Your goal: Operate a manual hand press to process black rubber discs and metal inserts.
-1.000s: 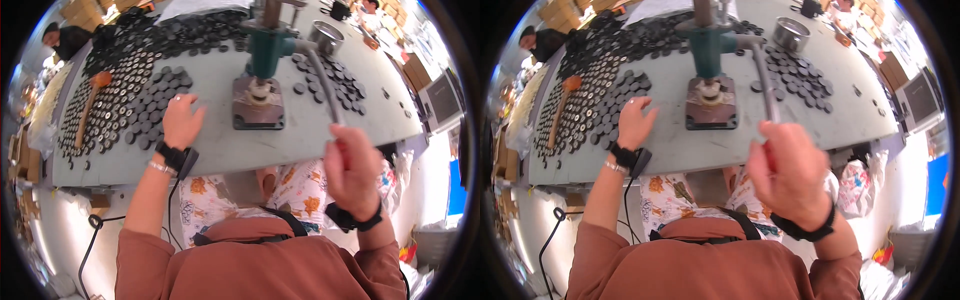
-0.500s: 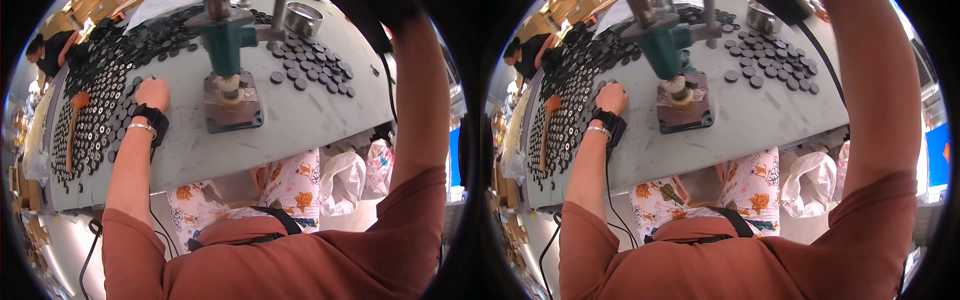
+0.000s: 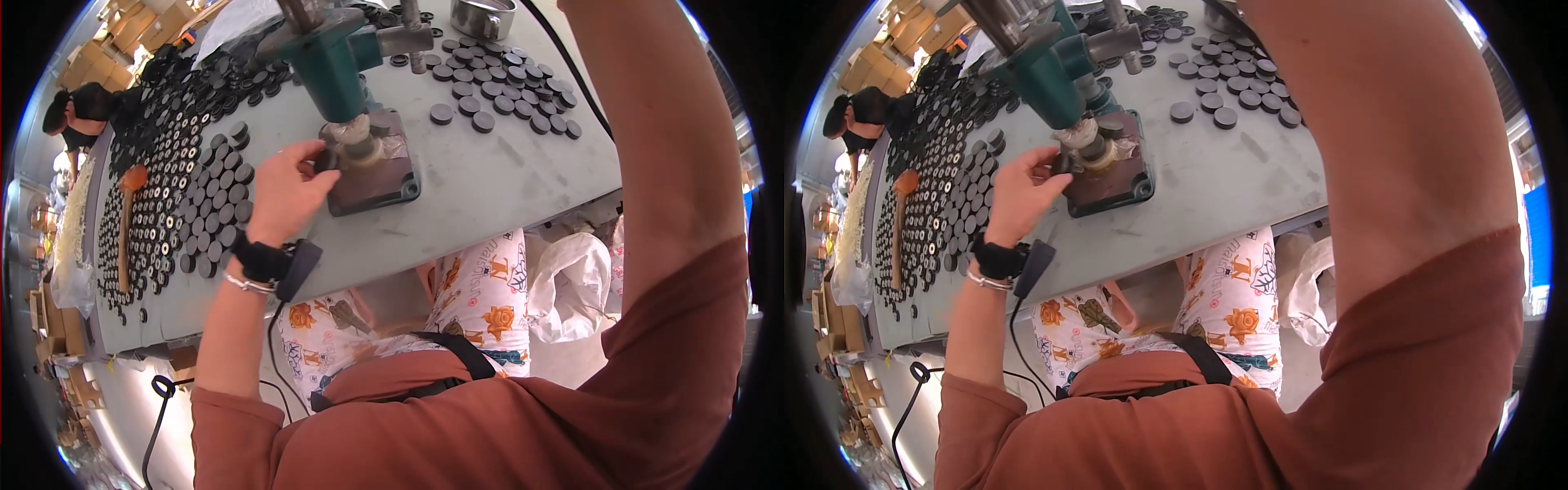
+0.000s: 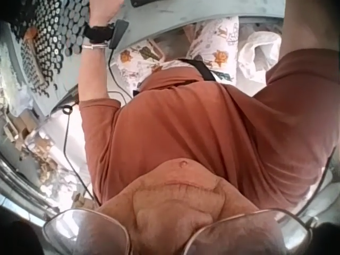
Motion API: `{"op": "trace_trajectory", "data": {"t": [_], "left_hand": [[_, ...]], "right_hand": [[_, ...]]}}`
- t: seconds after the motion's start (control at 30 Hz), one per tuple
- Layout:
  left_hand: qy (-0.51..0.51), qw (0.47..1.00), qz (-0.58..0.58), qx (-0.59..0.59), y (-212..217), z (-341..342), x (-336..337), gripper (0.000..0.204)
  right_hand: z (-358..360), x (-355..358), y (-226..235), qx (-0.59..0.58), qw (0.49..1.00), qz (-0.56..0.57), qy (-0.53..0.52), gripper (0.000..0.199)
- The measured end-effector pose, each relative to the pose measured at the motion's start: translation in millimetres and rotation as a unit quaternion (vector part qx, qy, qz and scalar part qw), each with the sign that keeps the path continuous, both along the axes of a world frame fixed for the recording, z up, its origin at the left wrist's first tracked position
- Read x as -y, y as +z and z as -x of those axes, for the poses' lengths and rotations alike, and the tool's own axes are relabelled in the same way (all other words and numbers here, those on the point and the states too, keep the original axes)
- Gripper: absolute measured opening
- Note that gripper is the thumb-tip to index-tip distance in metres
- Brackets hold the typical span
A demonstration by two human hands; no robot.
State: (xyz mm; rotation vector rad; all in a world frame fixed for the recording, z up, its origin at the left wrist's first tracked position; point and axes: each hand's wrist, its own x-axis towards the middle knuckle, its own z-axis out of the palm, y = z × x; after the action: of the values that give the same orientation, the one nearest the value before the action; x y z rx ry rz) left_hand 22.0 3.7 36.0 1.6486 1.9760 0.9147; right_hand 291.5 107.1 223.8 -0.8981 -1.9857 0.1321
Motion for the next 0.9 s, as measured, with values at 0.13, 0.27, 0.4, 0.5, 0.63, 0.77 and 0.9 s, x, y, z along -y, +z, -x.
{"op": "trace_trajectory", "data": {"t": [0.13, 0.27, 0.4, 0.5, 0.63, 0.77, 0.9], "left_hand": [[0.044, 0.997, -0.067, -0.012, 1.1, -23.1, -4.7, 0.052], [0.037, 0.994, -0.1, 0.019, -2.1, -30.6, -15.1, 0.054], [0.054, 0.992, -0.113, -0.01, -5.8, -36.1, -18.5, 0.054], [0.069, 0.99, -0.121, 0.009, -11.7, -36.2, -18.1, 0.056], [0.082, 0.99, -0.118, -0.001, -14.1, -39.2, -18.5, 0.061], [0.063, 0.993, -0.1, 0.015, -14.4, -33.1, -13.1, 0.071], [0.04, 0.987, -0.144, 0.049, -24.8, -22.6, 1.1, 0.074]], "right_hand": [[8.7, 3.2, -4.6, 0.0, 1.0, -0.002, -0.002, 0.026], [12.4, 10.5, -8.5, 0.002, 1.0, -0.006, -0.013, 0.026], [14.9, 19.4, -11.9, 0.007, 1.0, -0.012, -0.026, 0.026], [15.8, 26.4, -10.1, 0.016, 0.999, -0.02, -0.039, 0.026], [16.2, 38.6, -10.8, 0.03, 0.998, -0.03, -0.056, 0.027], [19.9, 61.8, -11.7, 0.037, 0.996, -0.04, -0.071, 0.028], [26.0, 123.7, -41.9, 0.054, 0.997, 0.006, 0.054, 0.009]]}}
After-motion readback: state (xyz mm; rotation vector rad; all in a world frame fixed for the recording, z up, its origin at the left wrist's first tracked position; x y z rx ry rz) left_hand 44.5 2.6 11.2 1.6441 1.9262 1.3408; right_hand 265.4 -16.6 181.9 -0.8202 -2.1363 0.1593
